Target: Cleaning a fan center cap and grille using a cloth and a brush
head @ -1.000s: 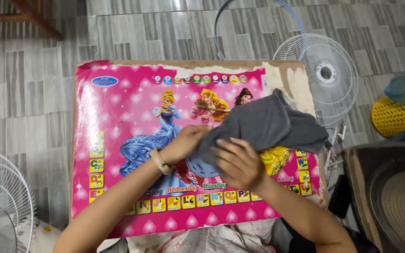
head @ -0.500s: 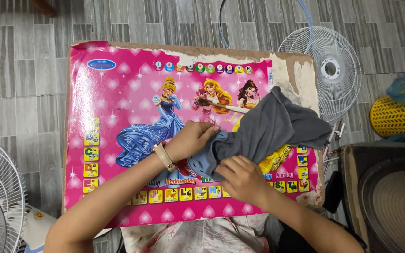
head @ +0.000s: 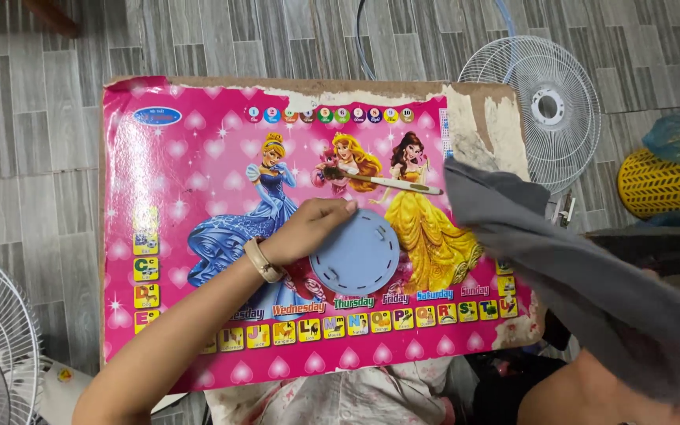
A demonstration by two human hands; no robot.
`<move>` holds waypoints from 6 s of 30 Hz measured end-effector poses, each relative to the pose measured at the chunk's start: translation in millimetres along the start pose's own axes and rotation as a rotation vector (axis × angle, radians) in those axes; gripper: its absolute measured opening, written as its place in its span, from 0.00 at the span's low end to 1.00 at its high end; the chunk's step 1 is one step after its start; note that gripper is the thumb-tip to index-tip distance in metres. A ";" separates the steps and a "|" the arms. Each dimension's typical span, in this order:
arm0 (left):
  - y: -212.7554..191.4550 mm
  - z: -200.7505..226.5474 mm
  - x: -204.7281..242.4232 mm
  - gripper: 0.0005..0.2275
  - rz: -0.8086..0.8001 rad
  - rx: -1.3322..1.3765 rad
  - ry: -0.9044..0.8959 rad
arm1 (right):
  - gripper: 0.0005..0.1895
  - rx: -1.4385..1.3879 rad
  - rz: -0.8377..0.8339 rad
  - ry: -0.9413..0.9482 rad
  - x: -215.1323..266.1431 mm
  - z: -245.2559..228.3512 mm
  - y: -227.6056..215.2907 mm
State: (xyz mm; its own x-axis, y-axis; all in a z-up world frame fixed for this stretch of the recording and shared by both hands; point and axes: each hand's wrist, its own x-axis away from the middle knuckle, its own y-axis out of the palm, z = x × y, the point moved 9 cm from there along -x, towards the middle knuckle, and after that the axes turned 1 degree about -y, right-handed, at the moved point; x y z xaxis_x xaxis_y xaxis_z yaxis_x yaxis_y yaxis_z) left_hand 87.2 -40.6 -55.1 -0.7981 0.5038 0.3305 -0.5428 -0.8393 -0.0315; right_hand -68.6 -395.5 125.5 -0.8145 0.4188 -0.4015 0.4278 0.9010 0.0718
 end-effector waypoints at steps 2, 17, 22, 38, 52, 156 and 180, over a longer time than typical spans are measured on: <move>-1.8 0.2 -1.8 0.21 -0.012 0.198 0.064 | 0.29 1.730 0.233 -0.765 35.2 -55.3 54.5; 18.1 -29.4 6.4 0.36 0.019 1.281 0.187 | 0.19 0.544 -0.652 -0.303 28.8 114.8 216.4; 30.6 -23.2 10.2 0.41 -0.076 1.339 0.142 | 0.21 0.758 -0.755 -0.456 42.0 107.2 232.2; 29.8 48.6 19.8 0.40 -0.150 1.158 0.361 | 0.05 0.950 -0.673 -0.688 46.9 90.3 222.6; 15.0 44.1 23.3 0.37 -0.039 1.245 0.445 | 0.04 0.848 -0.761 -0.930 107.7 71.2 244.8; 49.4 51.4 58.5 0.32 -0.041 0.576 0.205 | 0.13 0.941 -0.623 -0.885 64.1 78.2 196.9; 76.3 44.0 75.1 0.39 -0.308 0.860 -0.554 | 0.20 0.032 -0.794 0.005 23.5 125.6 173.1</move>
State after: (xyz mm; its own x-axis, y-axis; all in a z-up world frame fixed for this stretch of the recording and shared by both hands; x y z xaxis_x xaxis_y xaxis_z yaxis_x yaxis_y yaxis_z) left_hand -2.6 -75.8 8.8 -0.3103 0.7375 0.5998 -0.1615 -0.6627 0.7313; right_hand 35.5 -243.9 13.7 -0.8827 -0.3468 -0.3171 -0.2704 0.9268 -0.2608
